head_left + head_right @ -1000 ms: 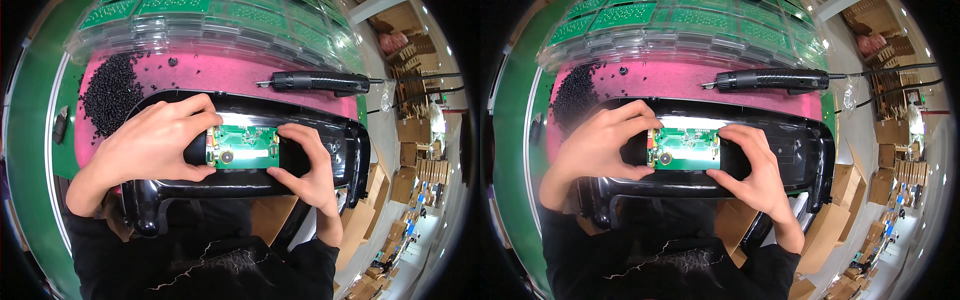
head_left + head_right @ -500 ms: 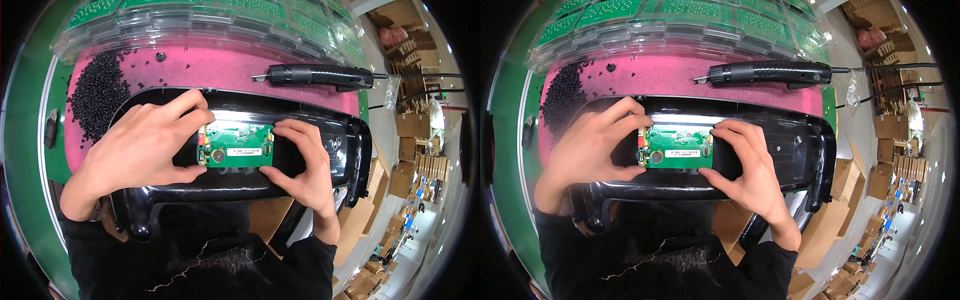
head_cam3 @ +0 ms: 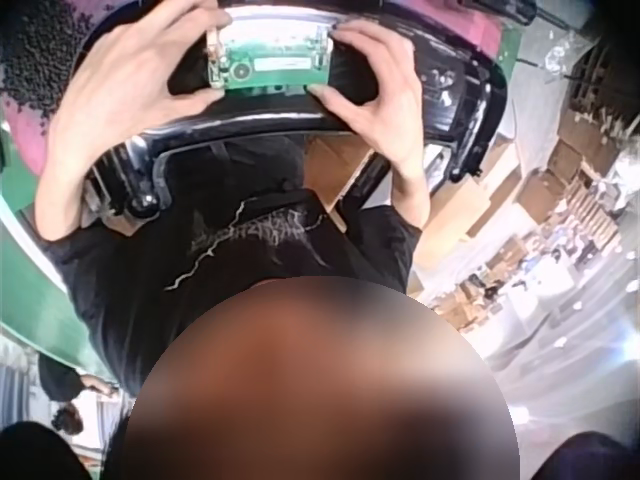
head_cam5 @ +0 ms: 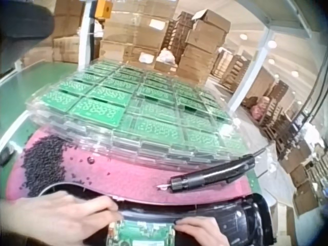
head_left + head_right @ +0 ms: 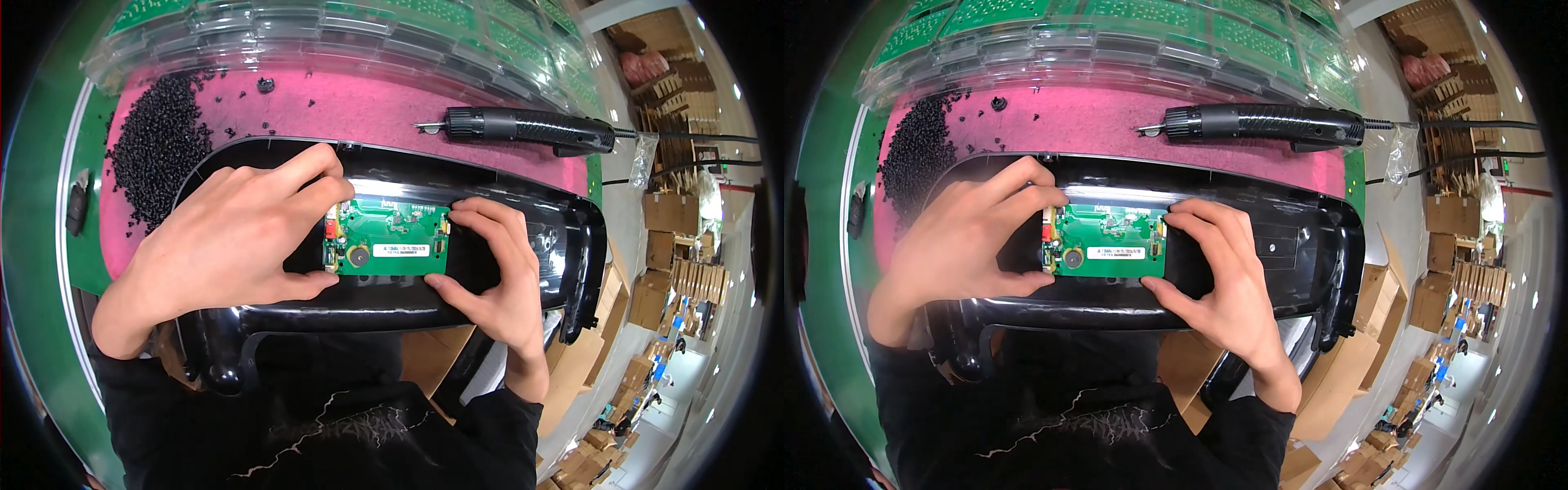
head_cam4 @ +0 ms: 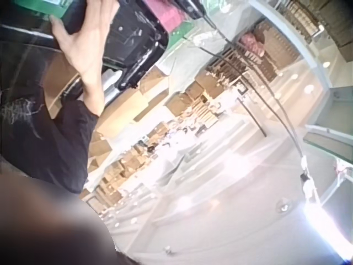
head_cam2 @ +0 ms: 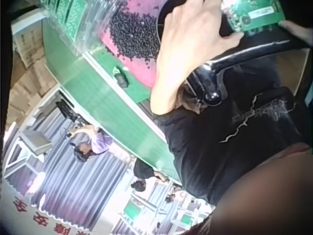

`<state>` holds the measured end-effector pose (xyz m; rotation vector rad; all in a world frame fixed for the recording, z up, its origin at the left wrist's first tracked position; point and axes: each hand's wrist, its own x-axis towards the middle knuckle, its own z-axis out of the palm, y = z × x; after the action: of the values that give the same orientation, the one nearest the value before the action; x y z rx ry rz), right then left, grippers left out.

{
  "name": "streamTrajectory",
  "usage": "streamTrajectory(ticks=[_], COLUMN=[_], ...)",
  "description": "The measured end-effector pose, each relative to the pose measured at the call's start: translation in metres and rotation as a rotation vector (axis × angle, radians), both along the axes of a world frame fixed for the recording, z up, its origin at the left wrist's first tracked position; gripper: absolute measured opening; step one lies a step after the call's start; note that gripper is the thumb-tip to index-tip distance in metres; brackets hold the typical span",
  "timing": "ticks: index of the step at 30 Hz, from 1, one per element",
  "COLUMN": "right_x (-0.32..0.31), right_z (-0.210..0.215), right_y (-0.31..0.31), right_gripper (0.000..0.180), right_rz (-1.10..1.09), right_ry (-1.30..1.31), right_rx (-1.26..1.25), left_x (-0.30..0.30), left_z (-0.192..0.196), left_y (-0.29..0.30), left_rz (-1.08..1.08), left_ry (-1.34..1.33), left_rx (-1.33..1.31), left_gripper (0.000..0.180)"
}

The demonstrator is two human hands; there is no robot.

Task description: Assembling circuit boards into plastic housings for food sealer devices.

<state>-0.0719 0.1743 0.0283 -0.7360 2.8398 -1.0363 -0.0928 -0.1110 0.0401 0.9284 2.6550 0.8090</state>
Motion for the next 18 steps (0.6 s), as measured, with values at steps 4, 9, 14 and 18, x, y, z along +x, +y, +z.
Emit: streamTrajectory(ticks=[4, 9, 14, 18], right_x=[0.001, 0.000, 0.001, -0.006], right_z=[0.003, 0.003, 0.010, 0.032], right_y=[0.001, -0.002, -0.001, 0.018], right_gripper=[0.058, 0.059, 0.064, 0.054], right_rz=[-0.008, -0.004, -0.018, -0.184], right_ry=[-0.007, -0.025, -0.045, 0.126], right_rx=[0.018, 0.038, 0.031, -0.051], left_x=[-0.002, -0.001, 0.001, -0.006], left_z=[0.002, 0.006, 0.002, 0.004], left_y=[0.000, -0.003, -0.007, -0.021], left_rz=[-0.013, -0.014, -0.006, 0.092], left_ry=[0.000, -0.036, 0.021, 0.293], left_rx=[-0.005, -0.058, 0.038, 0.299], left_gripper=[0.062, 0.062, 0.060, 0.035])
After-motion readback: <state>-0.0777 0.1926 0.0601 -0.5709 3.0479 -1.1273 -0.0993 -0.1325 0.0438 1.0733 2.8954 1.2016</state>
